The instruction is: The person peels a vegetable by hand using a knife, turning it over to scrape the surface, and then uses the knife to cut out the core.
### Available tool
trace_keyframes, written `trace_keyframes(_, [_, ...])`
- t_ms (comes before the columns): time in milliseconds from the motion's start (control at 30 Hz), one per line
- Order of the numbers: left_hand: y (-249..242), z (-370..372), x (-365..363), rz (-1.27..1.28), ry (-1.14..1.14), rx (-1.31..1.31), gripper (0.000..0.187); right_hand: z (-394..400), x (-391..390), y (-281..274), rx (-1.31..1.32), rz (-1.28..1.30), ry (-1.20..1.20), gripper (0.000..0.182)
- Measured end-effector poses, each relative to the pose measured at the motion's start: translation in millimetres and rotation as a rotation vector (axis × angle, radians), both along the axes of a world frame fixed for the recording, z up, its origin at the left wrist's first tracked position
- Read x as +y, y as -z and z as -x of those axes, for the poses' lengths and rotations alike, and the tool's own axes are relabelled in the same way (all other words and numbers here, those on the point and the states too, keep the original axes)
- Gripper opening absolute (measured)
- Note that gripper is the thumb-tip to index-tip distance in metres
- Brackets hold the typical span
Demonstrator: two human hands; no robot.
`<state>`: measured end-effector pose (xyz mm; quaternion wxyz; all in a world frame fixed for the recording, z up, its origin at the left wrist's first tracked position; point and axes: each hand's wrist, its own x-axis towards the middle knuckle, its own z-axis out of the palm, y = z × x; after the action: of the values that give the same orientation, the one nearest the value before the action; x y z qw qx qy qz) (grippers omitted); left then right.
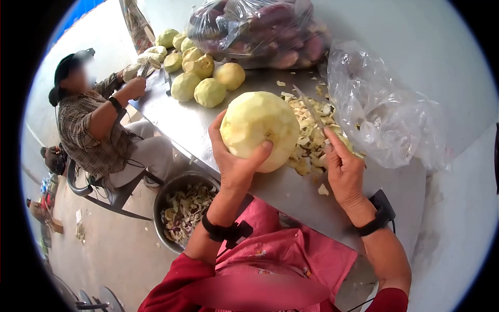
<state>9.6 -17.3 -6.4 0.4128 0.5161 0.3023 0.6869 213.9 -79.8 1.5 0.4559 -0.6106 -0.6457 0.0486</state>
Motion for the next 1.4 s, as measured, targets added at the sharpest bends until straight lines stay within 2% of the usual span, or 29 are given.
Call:
trace_keyframes(33, [0, 0, 0, 0.033, 0.023, -0.035, 0.093, 4, 1, -1, 0.039, -0.138, -0.041, 0.034])
trace_keyframes(67, [1, 2, -1, 0.071, 0.042, -0.068, 0.093, 6, 0, -1, 0.043, -0.132, -0.049, 0.034])
trace_keyframes(133, [1, 2, -2, 0.081, 0.045, -0.085, 0.093, 7, -2, -4, -0.046, -0.273, -0.198, 0.034])
trace_keyframes(233, [-4, 0, 0, 0.089, 0.069, -0.121, 0.094, 12, -3, -3, -0.135, -0.423, -0.259, 0.034])
trace_keyframes(367, [-3, 3, 1, 0.073, 0.098, -0.034, 0.101, 15, -8, 0, -0.112, -0.352, -0.314, 0.038])
trace_keyframes(400, [-1, 3, 3, 0.070, 0.095, -0.034, 0.101, 13, -9, 0, -0.175, -0.353, -0.330, 0.041])
trace_keyframes(500, [6, 3, 8, -0.095, 0.097, 0.106, 0.117, 14, -12, 0, -0.304, -0.358, -0.337, 0.045])
trace_keyframes(600, [6, 1, 5, -0.147, 0.102, 0.142, 0.118, 14, -13, -1, -0.369, -0.366, -0.314, 0.048])
trace_keyframes(767, [12, -1, 8, -0.182, 0.116, 0.152, 0.116, 15, -15, -5, -0.398, -0.372, -0.302, 0.049])
trace_keyframes(867, [11, -1, 7, -0.230, -0.017, 0.301, 0.114, 10, -10, -1, -0.428, -0.378, -0.236, 0.049])
trace_keyframes(933, [5, -2, 0, -0.142, 0.014, 0.246, 0.112, 1, 0, -2, -0.363, -0.404, -0.059, 0.050])
trace_keyframes(1067, [3, -3, 0, -0.147, 0.036, 0.223, 0.110, 5, -1, -1, -0.301, -0.462, -0.170, 0.052])
trace_keyframes(1167, [5, -5, 1, -0.159, 0.067, 0.187, 0.109, 14, -14, -3, -0.364, -0.385, -0.328, 0.053])
trace_keyframes(1267, [4, -6, 1, -0.165, 0.047, 0.183, 0.108, 15, -14, -4, -0.343, -0.377, -0.308, 0.054])
trace_keyframes(1333, [6, -6, 4, -0.230, -0.071, 0.298, 0.106, 14, -12, -3, -0.369, -0.388, -0.277, 0.054])
trace_keyframes(1400, [1, -6, 1, -0.206, -0.077, 0.310, 0.105, 12, -10, -3, -0.395, -0.398, -0.242, 0.054])
